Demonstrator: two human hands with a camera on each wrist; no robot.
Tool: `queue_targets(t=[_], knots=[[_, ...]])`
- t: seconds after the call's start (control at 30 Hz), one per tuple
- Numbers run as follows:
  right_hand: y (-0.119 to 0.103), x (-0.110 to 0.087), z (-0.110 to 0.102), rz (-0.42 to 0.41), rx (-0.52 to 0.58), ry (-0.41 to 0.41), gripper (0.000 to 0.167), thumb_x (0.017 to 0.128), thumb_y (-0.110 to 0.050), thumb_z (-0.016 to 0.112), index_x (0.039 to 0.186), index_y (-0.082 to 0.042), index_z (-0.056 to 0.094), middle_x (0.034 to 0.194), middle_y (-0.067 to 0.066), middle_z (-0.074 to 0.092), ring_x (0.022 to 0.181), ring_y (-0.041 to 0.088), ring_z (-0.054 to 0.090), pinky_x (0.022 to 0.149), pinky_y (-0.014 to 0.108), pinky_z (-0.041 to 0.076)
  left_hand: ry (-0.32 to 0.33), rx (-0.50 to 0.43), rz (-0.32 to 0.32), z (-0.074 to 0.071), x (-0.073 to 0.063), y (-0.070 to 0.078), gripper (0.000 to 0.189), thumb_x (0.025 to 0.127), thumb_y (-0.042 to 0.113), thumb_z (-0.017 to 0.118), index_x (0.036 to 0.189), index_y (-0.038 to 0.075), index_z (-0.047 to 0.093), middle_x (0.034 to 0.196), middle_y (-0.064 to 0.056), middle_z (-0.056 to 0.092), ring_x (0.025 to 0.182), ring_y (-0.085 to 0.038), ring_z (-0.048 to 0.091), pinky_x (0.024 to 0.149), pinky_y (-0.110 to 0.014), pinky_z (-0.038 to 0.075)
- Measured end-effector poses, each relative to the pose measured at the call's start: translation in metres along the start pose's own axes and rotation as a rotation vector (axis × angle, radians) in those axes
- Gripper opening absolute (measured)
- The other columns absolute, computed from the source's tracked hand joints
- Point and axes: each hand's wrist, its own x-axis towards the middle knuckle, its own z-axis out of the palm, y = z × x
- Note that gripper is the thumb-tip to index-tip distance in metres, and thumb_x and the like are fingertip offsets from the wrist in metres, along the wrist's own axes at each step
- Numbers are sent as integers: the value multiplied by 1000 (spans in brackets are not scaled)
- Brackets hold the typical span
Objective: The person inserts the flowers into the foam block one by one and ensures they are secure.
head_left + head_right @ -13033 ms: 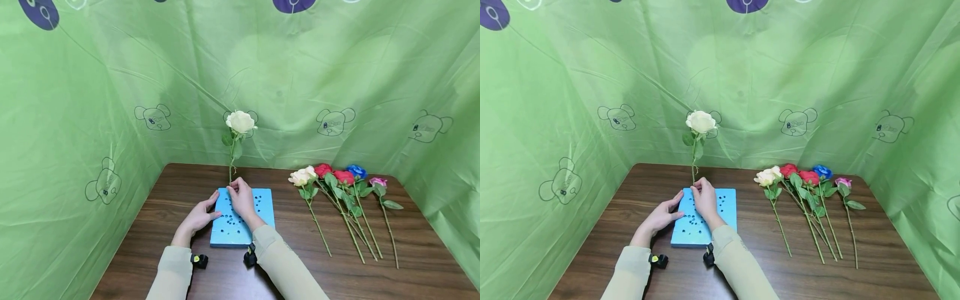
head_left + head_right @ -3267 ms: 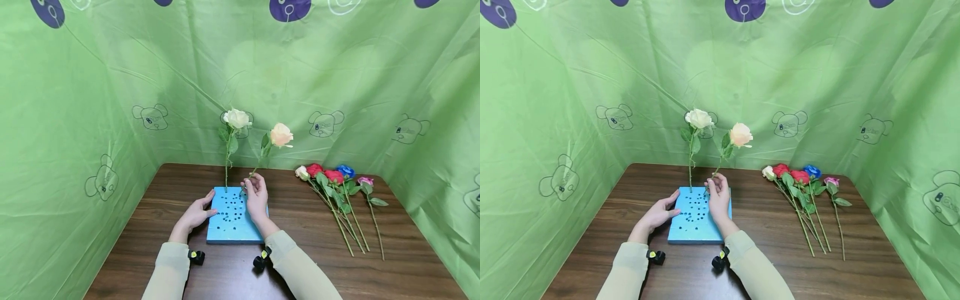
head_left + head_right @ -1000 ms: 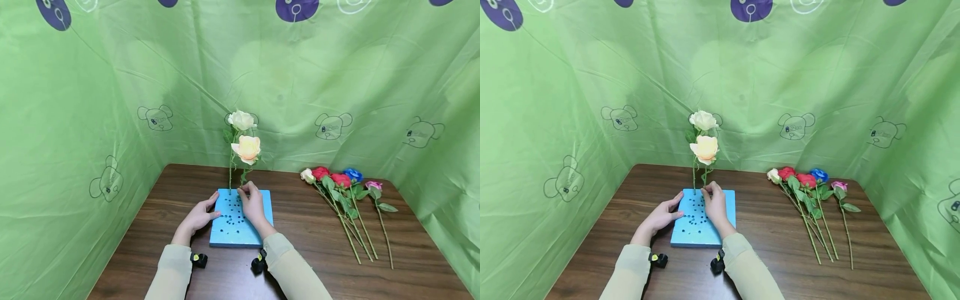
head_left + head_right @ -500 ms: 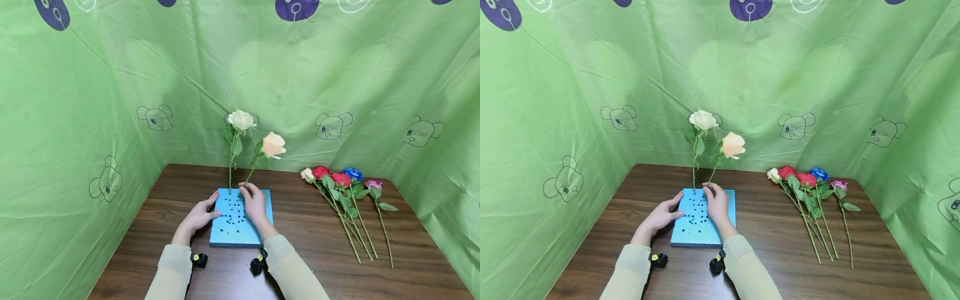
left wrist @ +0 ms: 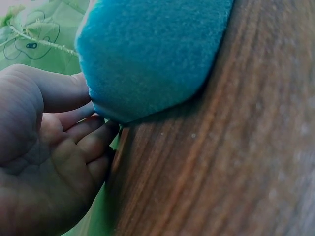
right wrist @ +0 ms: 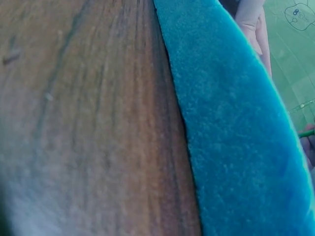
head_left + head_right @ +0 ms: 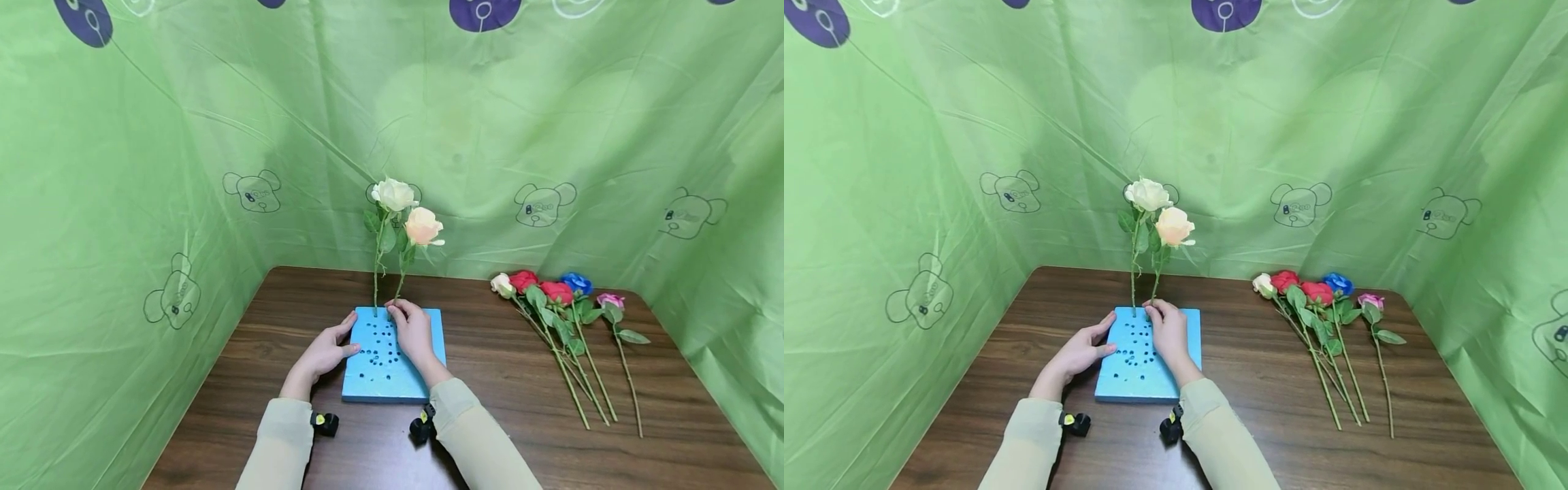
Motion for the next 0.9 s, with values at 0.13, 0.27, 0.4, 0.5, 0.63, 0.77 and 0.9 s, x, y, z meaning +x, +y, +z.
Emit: queue_targets(t=[0.13,0.27,0.4,0.5,0.63,0.77,0.9], knots=[[0,-1,1,14,-6,-6,23,111,-27,62,112,-15,82,107,-3,80,86,15,66,78,36,54,1,4,-2,-1,-1,-1,74,104,14,71,168,13,34,175,0,26,162,-25,18,129,-53,16],[1,-2,3,48,31,-8,22,109,-26,66,119,-14,82,109,-3,80,90,14,69,80,35,56,0,-5,4,-1,-1,-1,74,104,14,71,168,13,33,175,0,25,162,-25,18,129,-54,16],[3,-1,6,96,137,-24,35,103,-15,75,137,-6,72,120,10,78,108,20,72,93,32,60,-2,-10,6,0,-1,-1,74,104,14,71,168,13,34,175,1,25,162,-25,18,129,-54,16],[1,-1,5,124,214,-25,50,99,-7,79,146,-2,64,126,19,73,118,28,70,100,33,58,-2,-11,3,1,-1,0,74,104,14,71,168,13,34,175,1,26,162,-24,18,129,-54,16],[-3,-2,3,136,259,-3,56,96,-3,80,148,-4,61,127,22,71,122,33,69,101,36,58,-2,-9,3,0,-1,1,74,104,14,71,168,13,34,175,1,26,162,-25,18,129,-54,16],[-5,-2,2,145,271,9,57,95,-2,81,148,-7,61,126,21,72,122,33,69,100,36,58,0,-8,1,0,-1,1,74,104,15,71,168,14,34,175,1,26,162,-26,18,129,-55,16],[-4,-2,2,143,276,13,54,95,-3,80,146,-8,62,126,19,73,122,32,69,100,36,58,-3,-4,-1,-1,-2,0,74,105,16,71,168,14,34,175,1,25,162,-26,17,129,-56,16]])
